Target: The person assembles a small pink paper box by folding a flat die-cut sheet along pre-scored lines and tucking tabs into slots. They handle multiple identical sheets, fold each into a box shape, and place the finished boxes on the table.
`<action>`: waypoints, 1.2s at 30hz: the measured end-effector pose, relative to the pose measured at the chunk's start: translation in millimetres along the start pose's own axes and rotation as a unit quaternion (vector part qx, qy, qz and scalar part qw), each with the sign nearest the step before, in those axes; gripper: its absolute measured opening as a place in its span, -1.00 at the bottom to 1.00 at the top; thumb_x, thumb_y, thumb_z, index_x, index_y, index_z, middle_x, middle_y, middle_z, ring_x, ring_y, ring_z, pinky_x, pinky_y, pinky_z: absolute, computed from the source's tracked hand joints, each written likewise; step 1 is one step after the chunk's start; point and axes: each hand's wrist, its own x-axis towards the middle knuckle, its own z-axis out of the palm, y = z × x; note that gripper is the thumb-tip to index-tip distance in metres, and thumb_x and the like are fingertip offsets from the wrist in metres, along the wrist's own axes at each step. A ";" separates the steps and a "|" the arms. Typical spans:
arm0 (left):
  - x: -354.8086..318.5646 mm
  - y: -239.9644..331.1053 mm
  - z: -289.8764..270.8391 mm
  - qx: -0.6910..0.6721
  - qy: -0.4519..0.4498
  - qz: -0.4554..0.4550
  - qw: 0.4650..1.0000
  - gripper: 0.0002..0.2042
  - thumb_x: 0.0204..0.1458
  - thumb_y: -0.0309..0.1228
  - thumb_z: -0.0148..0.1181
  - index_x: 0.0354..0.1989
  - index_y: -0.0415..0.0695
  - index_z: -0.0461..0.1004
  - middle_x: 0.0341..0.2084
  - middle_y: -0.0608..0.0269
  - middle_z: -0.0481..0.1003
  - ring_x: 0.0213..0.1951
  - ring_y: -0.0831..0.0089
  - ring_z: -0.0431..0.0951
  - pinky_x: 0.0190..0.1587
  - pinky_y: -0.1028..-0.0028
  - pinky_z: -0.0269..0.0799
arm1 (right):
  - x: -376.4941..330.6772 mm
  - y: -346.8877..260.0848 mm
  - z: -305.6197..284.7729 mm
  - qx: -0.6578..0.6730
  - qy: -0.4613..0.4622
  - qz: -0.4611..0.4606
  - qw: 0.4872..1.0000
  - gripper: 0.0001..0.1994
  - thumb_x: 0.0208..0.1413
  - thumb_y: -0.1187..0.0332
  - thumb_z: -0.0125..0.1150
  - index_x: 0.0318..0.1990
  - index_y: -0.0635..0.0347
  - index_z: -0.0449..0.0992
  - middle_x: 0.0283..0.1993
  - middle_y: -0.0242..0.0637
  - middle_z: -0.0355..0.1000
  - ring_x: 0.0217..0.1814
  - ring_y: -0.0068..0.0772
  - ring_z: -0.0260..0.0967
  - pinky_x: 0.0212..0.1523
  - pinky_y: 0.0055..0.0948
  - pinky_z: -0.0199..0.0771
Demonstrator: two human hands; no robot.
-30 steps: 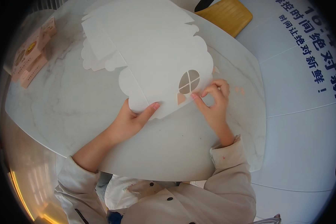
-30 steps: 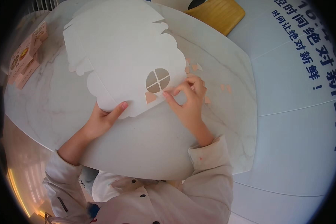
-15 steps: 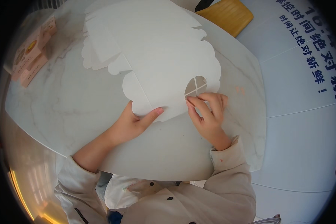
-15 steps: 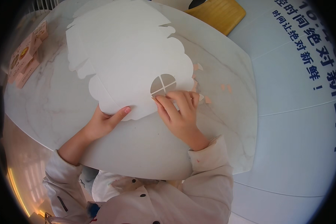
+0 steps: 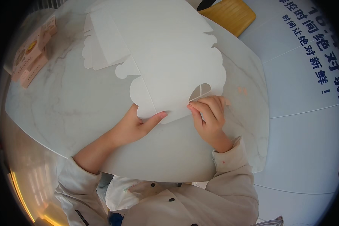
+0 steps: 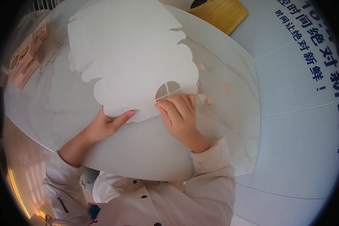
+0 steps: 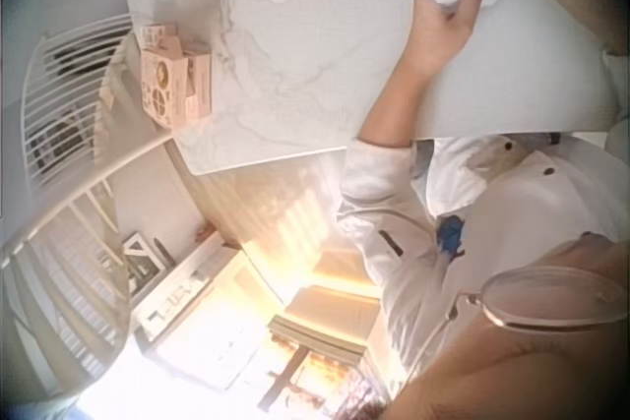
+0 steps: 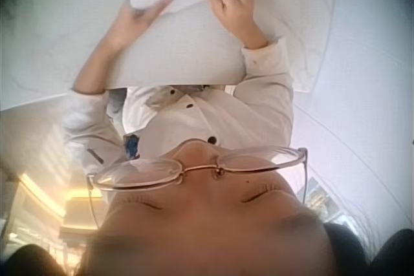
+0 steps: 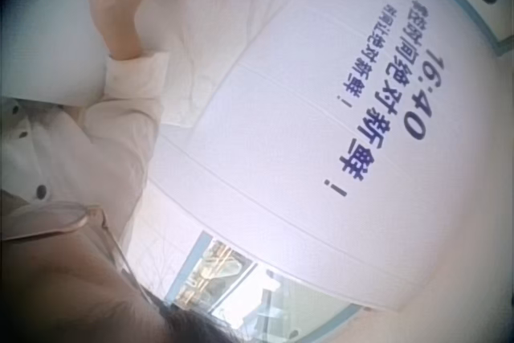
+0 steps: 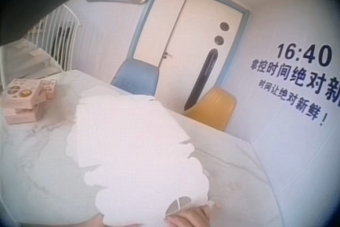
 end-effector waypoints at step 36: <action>-0.7 0.8 0.2 -0.058 0.064 -0.019 0.996 -0.77 0.23 -0.50 0.13 0.03 -0.25 0.45 -0.15 0.28 0.54 -0.12 0.55 0.49 -0.05 0.49 0.44 | -5.1 37.2 -5.7 0.072 -0.030 0.188 0.979 -0.59 -0.28 0.34 0.60 -0.25 0.01 0.49 -0.09 -0.40 0.24 -0.07 -0.39 0.21 -0.02 -0.38 0.06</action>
